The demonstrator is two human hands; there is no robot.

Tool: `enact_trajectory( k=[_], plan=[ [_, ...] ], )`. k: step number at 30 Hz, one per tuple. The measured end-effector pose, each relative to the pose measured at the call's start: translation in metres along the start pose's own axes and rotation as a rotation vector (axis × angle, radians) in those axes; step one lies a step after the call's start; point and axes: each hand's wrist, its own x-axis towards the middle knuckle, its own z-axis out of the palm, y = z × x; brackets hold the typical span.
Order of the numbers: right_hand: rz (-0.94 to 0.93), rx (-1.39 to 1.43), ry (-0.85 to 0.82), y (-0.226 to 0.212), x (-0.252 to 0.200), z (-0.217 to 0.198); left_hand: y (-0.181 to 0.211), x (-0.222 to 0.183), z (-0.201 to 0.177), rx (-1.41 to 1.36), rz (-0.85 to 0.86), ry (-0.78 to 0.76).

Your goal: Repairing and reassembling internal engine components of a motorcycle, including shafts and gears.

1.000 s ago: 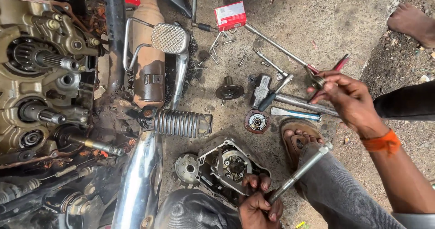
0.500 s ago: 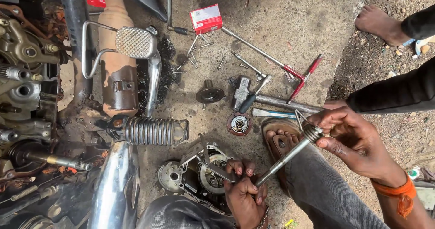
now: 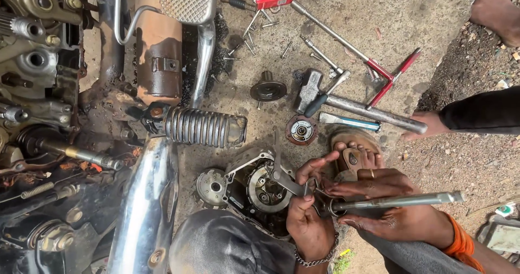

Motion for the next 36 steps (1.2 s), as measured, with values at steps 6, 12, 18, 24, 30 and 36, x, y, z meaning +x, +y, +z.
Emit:
enact_trajectory(
  k=[6, 12, 18, 24, 30, 36],
  plan=[
    [-0.186, -0.368, 0.075, -0.015, 0.017, -0.002, -0.013, -0.01, -0.01, -0.082, -0.056, -0.033],
    [-0.153, -0.192, 0.057, -0.014, 0.021, -0.002, -0.008, -0.008, -0.006, -0.094, -0.076, -0.059],
    [-0.233, -0.27, 0.013, -0.012, 0.018, -0.005, -0.005, -0.009, -0.01, -0.36, -0.185, -0.11],
    [-0.196, -0.324, -0.048, -0.017, 0.019, -0.007, -0.003, -0.007, -0.014, -0.219, -0.212, -0.164],
    [-0.187, -0.26, 0.059, -0.011, 0.015, 0.002, -0.012, -0.008, -0.018, -0.23, -0.171, -0.13],
    [-0.202, -0.193, 0.169, -0.017, 0.008, -0.006, -0.012, -0.005, -0.029, -0.13, -0.006, 0.031]
  ],
)
